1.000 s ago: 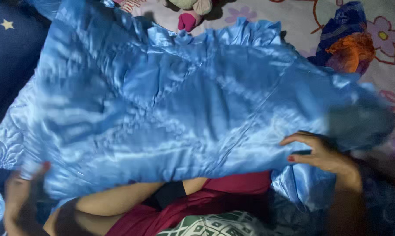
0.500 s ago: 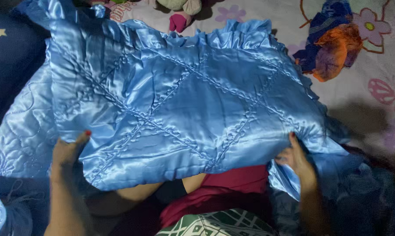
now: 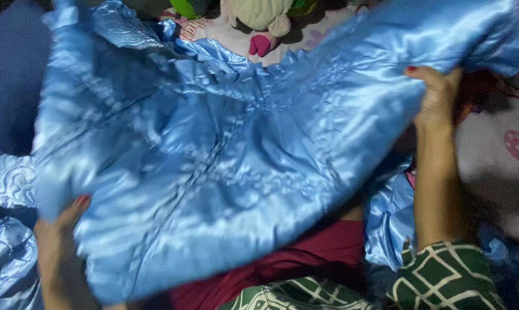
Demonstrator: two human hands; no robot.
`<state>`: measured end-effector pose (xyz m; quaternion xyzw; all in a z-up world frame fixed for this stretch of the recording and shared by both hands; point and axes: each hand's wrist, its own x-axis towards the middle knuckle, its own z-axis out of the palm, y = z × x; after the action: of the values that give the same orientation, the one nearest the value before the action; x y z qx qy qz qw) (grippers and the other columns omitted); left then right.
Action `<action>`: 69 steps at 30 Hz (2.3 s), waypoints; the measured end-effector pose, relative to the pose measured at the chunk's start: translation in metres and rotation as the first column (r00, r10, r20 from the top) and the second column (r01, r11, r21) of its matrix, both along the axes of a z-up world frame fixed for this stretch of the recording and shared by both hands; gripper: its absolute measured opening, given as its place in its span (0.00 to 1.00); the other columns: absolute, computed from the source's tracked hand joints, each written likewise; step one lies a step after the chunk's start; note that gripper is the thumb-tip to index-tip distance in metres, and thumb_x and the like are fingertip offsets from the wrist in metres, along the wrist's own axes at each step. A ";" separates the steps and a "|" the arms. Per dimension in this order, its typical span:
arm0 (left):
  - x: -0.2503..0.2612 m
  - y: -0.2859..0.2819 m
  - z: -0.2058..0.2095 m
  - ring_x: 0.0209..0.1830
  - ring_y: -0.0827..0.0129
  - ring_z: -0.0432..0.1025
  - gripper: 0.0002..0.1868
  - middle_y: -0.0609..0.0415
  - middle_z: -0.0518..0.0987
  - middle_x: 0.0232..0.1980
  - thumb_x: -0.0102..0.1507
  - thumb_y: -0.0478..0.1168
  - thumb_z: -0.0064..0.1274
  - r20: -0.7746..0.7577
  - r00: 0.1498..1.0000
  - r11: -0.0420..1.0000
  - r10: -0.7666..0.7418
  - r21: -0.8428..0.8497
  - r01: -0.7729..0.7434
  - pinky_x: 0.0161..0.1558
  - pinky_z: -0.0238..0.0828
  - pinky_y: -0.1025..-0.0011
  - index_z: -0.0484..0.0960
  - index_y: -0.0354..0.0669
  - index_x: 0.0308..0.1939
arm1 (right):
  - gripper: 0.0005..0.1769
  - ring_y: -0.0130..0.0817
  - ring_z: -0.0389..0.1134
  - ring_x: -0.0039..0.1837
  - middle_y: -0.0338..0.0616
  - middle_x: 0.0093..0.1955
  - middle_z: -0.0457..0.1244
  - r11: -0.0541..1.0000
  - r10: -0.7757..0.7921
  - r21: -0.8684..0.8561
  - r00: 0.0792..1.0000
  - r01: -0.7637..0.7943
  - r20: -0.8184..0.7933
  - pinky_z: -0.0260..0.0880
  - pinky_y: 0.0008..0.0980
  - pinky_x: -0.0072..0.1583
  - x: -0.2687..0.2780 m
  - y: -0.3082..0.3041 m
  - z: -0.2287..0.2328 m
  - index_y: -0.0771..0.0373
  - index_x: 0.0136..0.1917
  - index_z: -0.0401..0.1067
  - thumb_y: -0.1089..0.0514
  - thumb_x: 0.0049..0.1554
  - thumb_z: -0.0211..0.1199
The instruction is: The person puts a pillowcase on a pillow by inserting a smaller yellow pillow into a patterned case, smoothing it down, and then repeating the action with a second pink pillowcase.
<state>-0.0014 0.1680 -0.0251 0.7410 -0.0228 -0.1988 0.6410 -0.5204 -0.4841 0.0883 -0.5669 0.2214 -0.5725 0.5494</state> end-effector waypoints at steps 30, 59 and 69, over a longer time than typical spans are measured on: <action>-0.063 0.087 -0.007 0.67 0.66 0.66 0.34 0.51 0.77 0.66 0.57 0.55 0.58 -0.246 0.962 0.952 0.118 0.304 -0.039 0.69 0.52 0.63 0.80 0.42 0.63 | 0.50 0.54 0.36 0.85 0.52 0.85 0.38 0.779 0.069 -0.044 0.155 -0.626 -0.986 0.36 0.61 0.78 0.259 0.264 -0.130 0.47 0.85 0.41 0.22 0.59 0.45; -0.231 -0.359 0.078 0.71 0.45 0.67 0.26 0.38 0.69 0.73 0.71 0.47 0.51 0.671 0.227 0.564 -0.706 0.338 0.754 0.69 0.63 0.60 0.73 0.38 0.70 | 0.34 0.49 0.48 0.79 0.52 0.79 0.49 0.944 0.022 -0.106 0.379 -0.312 -0.925 0.45 0.56 0.76 0.102 0.273 -0.202 0.57 0.78 0.55 0.39 0.65 0.47; -0.163 -0.206 -0.012 0.85 0.42 0.33 0.44 0.35 0.42 0.85 0.71 0.60 0.37 0.503 0.565 0.756 -0.654 0.414 0.506 0.79 0.32 0.52 0.44 0.35 0.81 | 0.32 0.48 0.54 0.75 0.52 0.76 0.54 0.963 0.177 0.268 0.776 -0.011 -0.606 0.51 0.51 0.75 0.058 0.230 -0.219 0.61 0.76 0.58 0.41 0.66 0.47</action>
<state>-0.1644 -0.0382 -0.0368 0.7800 -0.4535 -0.1451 0.4061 -0.4625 -0.2542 -0.1310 -0.6610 0.4322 -0.2915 0.5398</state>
